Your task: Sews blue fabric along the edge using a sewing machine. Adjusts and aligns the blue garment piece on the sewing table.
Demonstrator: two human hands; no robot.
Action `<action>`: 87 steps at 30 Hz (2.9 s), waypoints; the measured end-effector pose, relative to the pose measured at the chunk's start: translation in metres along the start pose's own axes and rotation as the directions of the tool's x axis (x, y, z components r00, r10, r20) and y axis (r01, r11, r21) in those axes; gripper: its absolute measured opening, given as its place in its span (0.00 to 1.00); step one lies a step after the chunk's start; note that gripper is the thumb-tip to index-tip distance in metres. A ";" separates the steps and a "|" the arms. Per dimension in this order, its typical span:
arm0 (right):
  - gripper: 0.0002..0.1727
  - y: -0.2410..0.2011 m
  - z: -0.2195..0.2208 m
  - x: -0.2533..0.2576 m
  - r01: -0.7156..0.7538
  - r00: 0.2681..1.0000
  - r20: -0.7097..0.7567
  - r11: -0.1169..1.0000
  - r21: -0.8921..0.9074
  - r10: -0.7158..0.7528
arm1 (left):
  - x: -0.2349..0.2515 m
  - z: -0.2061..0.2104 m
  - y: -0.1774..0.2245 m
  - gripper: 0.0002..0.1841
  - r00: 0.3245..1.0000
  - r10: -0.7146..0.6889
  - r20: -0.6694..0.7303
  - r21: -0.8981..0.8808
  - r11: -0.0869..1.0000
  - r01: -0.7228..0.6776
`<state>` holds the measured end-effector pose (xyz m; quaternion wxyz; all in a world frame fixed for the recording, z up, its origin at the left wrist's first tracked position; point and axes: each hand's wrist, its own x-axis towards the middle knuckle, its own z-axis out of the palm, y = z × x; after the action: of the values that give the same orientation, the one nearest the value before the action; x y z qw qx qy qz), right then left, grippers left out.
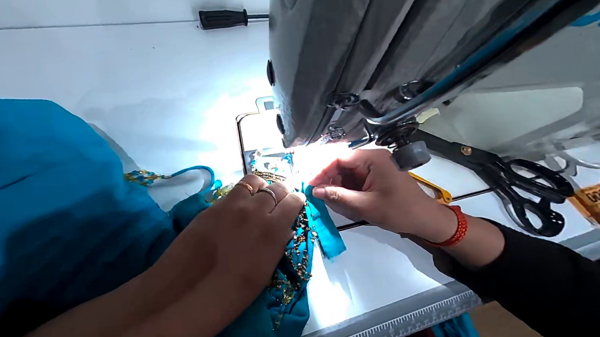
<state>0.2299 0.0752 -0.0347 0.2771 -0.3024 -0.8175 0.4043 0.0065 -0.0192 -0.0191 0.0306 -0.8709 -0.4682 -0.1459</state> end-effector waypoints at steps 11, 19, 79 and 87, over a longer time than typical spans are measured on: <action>0.05 0.002 -0.008 0.003 -0.028 0.998 0.061 0.987 0.161 0.018 | 0.001 -0.002 0.000 0.21 1.000 -0.009 0.009 0.013 1.000 0.009; 0.03 -0.008 -0.006 0.001 -0.159 0.987 0.019 0.974 0.159 0.158 | 0.001 -0.003 -0.001 0.20 1.000 -0.004 0.002 0.000 1.000 0.004; 0.22 0.010 -0.009 -0.003 0.365 0.929 0.189 0.701 -0.613 -0.319 | 0.014 0.000 -0.011 0.20 0.997 -0.051 0.055 -0.041 0.998 0.054; 0.23 0.014 -0.008 0.000 0.358 0.930 0.166 0.702 -0.616 -0.329 | 0.029 -0.021 -0.001 0.19 0.952 -0.150 0.269 -0.023 0.987 0.161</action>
<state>0.2394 0.0863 -0.0416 0.2107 -0.2117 -0.9530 0.0513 0.0159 0.0011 0.0093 -0.0635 -0.8435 -0.5318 -0.0401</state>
